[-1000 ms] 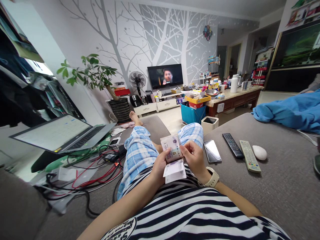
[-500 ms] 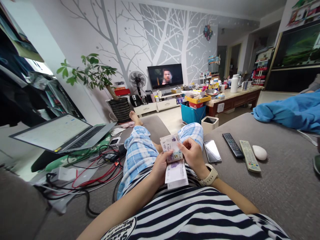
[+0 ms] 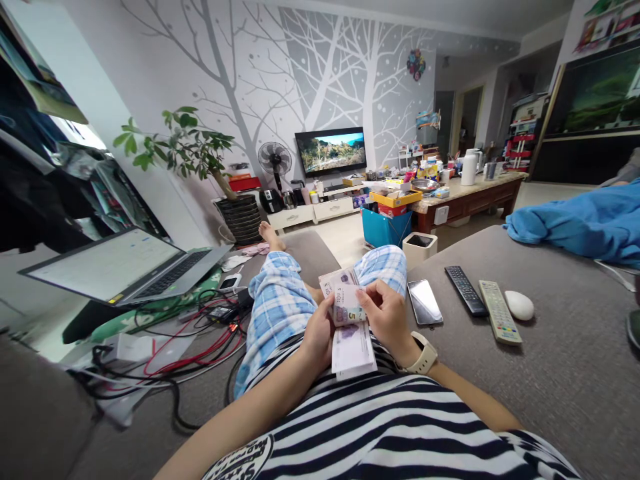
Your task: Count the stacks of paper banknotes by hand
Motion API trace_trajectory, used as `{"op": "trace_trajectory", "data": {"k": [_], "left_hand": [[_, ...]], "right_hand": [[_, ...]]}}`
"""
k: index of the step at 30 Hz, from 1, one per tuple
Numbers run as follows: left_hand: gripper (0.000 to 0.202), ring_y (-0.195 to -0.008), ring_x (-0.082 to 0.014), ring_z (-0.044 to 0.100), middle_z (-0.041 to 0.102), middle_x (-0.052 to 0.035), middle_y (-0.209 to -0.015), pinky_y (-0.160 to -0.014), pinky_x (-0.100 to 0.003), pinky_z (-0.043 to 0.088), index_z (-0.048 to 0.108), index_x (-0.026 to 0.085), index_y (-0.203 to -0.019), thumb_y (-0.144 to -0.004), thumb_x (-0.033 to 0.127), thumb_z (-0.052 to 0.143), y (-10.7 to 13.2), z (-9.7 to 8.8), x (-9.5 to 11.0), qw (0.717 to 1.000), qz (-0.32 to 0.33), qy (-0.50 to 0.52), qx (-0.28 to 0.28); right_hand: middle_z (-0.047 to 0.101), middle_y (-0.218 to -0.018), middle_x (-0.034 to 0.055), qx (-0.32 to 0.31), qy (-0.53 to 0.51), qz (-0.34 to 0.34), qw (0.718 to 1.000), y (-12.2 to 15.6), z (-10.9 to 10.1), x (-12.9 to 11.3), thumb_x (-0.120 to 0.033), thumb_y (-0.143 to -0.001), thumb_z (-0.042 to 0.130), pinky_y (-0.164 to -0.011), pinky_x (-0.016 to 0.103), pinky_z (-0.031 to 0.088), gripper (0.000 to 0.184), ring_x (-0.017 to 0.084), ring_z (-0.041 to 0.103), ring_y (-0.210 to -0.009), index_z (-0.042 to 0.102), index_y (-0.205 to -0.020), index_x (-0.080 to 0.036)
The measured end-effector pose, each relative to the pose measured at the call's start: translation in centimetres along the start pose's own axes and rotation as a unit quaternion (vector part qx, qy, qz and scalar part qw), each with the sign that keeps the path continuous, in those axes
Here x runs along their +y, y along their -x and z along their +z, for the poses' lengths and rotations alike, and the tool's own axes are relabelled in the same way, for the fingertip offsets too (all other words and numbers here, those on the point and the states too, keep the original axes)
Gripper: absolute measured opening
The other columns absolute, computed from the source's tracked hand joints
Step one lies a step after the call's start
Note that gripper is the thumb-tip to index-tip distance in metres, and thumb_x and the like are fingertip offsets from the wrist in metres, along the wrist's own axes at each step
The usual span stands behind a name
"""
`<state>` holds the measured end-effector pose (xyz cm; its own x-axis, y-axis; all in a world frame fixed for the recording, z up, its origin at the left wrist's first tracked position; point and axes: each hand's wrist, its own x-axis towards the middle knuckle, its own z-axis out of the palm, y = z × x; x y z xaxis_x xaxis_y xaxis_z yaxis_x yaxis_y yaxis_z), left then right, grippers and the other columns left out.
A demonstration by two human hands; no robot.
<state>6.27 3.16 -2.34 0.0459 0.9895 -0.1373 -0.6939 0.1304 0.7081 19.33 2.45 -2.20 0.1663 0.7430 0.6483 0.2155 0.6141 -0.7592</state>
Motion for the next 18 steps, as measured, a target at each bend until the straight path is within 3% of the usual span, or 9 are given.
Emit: {"op": "trace_trajectory", "data": {"k": [5,18], "left_hand": [[0.02,-0.08,-0.0202,0.071,0.075,-0.0071,-0.086,-0.083,-0.032,0.055,0.07,0.012,-0.093,-0.082,0.027,0.061,0.13,0.15,0.09,1.0,0.013,-0.012,-0.002],[0.021,-0.071,-0.0179,0.066,0.073,-0.0049,-0.079,-0.076,-0.031,0.054,0.07,0.012,-0.085,-0.072,0.028,0.068,0.19,-0.07,-0.06,0.998,0.032,-0.044,-0.027]], "right_hand": [[0.052,-0.062,-0.0029,-0.018,-0.006,-0.038,0.999,0.73,-0.3,-0.8,-0.034,-0.091,0.059,-0.057,0.027,0.036,0.024,0.013,0.044,-0.058,0.057,-0.072,-0.02],[0.057,-0.065,-0.0011,-0.033,-0.018,-0.046,0.998,1.06,-0.39,-0.39,-0.034,-0.096,0.053,-0.057,0.028,0.035,0.026,0.014,0.048,-0.06,0.06,-0.076,-0.019]]}}
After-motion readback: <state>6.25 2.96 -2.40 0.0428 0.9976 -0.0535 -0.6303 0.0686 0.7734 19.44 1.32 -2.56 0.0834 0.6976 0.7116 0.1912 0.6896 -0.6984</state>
